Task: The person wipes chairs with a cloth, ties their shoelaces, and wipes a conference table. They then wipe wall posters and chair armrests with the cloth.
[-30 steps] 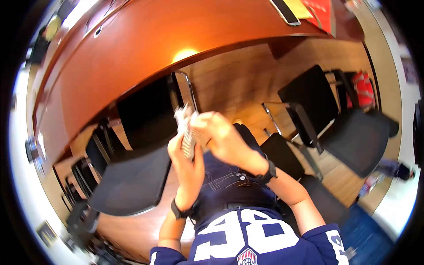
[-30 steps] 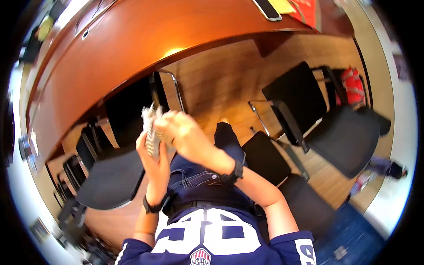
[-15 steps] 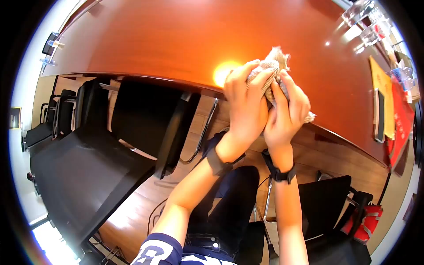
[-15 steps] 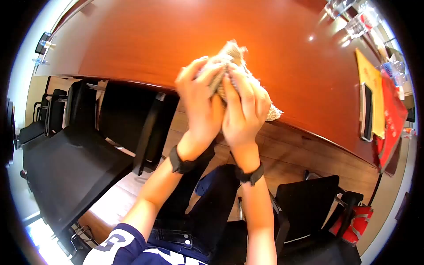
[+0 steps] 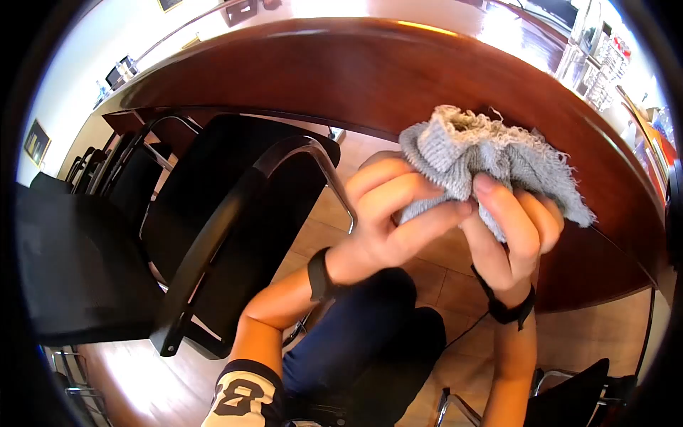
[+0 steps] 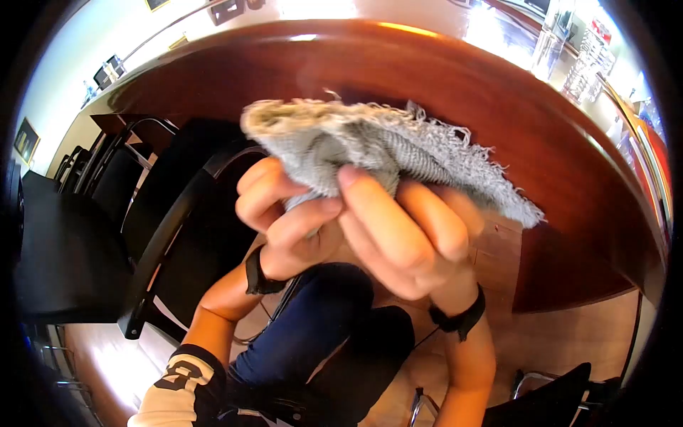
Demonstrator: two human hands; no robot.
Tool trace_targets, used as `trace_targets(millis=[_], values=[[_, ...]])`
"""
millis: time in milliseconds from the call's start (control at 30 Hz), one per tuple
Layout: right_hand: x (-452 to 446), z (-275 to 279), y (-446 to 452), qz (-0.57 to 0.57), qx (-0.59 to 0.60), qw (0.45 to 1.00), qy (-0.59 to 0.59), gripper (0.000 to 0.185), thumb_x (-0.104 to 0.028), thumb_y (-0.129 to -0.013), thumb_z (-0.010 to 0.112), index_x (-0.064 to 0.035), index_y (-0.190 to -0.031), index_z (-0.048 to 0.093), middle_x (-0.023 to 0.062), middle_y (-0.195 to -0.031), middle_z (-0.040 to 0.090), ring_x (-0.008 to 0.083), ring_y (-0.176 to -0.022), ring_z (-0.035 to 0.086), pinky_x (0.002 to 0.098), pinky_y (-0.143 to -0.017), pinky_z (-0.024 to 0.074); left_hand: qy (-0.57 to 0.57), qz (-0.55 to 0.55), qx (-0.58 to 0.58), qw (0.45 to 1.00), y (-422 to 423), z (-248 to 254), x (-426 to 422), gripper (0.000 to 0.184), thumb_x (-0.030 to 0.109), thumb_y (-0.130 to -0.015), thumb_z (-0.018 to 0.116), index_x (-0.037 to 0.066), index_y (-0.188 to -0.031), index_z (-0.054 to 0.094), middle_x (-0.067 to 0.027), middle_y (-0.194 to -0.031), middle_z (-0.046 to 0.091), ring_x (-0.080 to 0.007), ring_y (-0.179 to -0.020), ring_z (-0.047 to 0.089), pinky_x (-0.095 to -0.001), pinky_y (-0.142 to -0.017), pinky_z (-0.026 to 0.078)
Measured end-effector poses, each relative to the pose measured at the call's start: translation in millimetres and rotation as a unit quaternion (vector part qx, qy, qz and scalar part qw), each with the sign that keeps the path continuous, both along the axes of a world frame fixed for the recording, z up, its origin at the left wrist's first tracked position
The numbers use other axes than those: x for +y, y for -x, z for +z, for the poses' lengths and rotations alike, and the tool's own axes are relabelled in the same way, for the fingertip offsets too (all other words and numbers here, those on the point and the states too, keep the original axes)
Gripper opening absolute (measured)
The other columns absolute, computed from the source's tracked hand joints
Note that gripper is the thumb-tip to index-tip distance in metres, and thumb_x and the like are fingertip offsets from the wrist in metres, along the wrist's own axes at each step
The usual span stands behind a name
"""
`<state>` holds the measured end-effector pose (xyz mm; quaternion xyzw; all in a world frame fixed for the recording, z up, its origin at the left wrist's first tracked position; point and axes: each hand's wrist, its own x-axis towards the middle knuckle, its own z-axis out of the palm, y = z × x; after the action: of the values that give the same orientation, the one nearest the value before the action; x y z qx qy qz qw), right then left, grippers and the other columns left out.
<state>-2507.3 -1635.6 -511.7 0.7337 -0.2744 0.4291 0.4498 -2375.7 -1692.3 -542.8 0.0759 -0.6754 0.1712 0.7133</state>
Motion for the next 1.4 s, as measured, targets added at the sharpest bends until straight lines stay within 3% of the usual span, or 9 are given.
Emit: trace_targets(millis=[200,267,367,400,533,833,1133,1267,1400], values=[[-50.1,-56.1,46.8,-0.077,-0.017,0.987,-0.136,0.019,-0.009,-0.076,0.066,-0.0058,-0.094,0.066,0.0112,-0.103,0.061,0.0258,-0.092,0.055,0.0381,-0.071,0.0458,-0.222,-0.032,-0.145,0.964,15.8,-39.9,-39.6,0.025,0.012,-0.077,0.057,0.004,-0.101,0.060,-0.0163,-0.096,0.056,-0.0325,-0.094,0.053,-0.0395,-0.082,0.041],[-89.3,-80.8,78.9,-0.151,-0.307,0.838,-0.425,0.016,-0.005,-0.081,0.054,-0.0021,-0.093,0.065,0.0196,-0.107,0.059,0.0342,-0.095,0.056,0.0409,-0.083,0.0440,-0.319,-0.094,-0.180,0.926,45.1,-50.7,-75.5,0.027,0.011,-0.077,0.055,0.003,-0.103,0.060,-0.0172,-0.097,0.056,-0.0352,-0.097,0.052,-0.0408,-0.086,0.040],[-101.5,-70.4,71.9,-0.151,-0.207,0.930,-0.265,0.023,-0.003,-0.080,0.050,0.0002,-0.099,0.062,0.0240,-0.109,0.057,0.0372,-0.097,0.055,0.0417,-0.084,0.0440,-0.289,-0.055,-0.145,0.945,77.0,-52.3,-96.9,0.027,0.008,-0.075,0.053,0.003,-0.101,0.060,-0.0187,-0.095,0.055,-0.0365,-0.097,0.052,-0.0428,-0.087,0.040],[-103.8,-74.7,81.5,-0.245,-0.181,0.879,-0.366,0.029,-0.003,-0.079,0.046,0.0013,-0.105,0.058,0.0230,-0.112,0.055,0.0378,-0.101,0.054,0.0418,-0.086,0.0434,-0.293,-0.013,-0.139,0.946,79.0,-55.6,-93.1,0.027,0.007,-0.075,0.052,0.002,-0.100,0.060,-0.0183,-0.094,0.055,-0.0355,-0.095,0.052,-0.0423,-0.085,0.040],[-96.4,-61.8,64.7,-0.162,-0.167,0.899,-0.372,0.035,-0.002,-0.077,0.041,0.0003,-0.109,0.057,0.0179,-0.116,0.055,0.0370,-0.104,0.053,0.0401,-0.089,0.0427,-0.221,0.091,-0.127,0.963,62.0,-67.3,-90.7,0.025,0.004,-0.074,0.052,0.000,-0.097,0.060,-0.0158,-0.089,0.055,-0.0310,-0.086,0.053,-0.0400,-0.080,0.041],[-108.2,-60.1,35.8,-0.108,0.029,0.902,-0.418,0.069,-0.027,-0.074,0.065,-0.0103,-0.135,0.037,0.0167,-0.143,0.027,0.0381,-0.124,0.036,0.0441,-0.103,0.0326,-0.265,0.238,-0.130,0.925,20.6,-71.8,-102.7,0.022,0.005,-0.074,0.052,-0.001,-0.094,0.058,-0.0152,-0.097,0.054,-0.0301,-0.090,0.053,-0.0382,-0.080,0.043],[-103.8,-53.6,46.7,-0.139,-0.091,0.879,-0.447,0.086,-0.039,-0.064,0.077,-0.0042,-0.131,0.038,0.0236,-0.122,0.049,0.0406,-0.113,0.048,0.0443,-0.090,0.0427,-0.318,0.233,-0.172,0.903,21.5,-73.1,-95.5,0.037,0.006,-0.077,0.047,-0.005,-0.112,0.054,-0.0232,-0.126,0.043,-0.0378,-0.122,0.036,-0.0485,-0.100,0.029],[-100.7,-64.4,56.4,-0.115,-0.033,0.922,-0.367,0.084,-0.041,-0.068,0.074,-0.0096,-0.135,0.034,0.0233,-0.132,0.039,0.0436,-0.108,0.050,0.0467,-0.088,0.0444,-0.304,0.229,-0.176,0.908,16.2,-78.1,-84.1,0.053,0.000,-0.076,0.048,-0.006,-0.128,0.041,-0.0255,-0.138,0.029,-0.0399,-0.131,0.024,-0.0509,-0.105,0.022],[-66.5,-66.1,57.1,-0.135,-0.009,0.946,-0.295,0.076,-0.031,-0.069,0.074,-0.0131,-0.134,0.038,0.0174,-0.143,0.026,0.0434,-0.118,0.041,0.0501,-0.097,0.0375,-0.228,0.141,-0.250,0.930,1.4,-84.4,-50.4,0.069,0.002,-0.073,0.056,0.009,-0.137,0.034,-0.0171,-0.145,0.025,-0.0367,-0.135,0.019,-0.0496,-0.108,0.019]])
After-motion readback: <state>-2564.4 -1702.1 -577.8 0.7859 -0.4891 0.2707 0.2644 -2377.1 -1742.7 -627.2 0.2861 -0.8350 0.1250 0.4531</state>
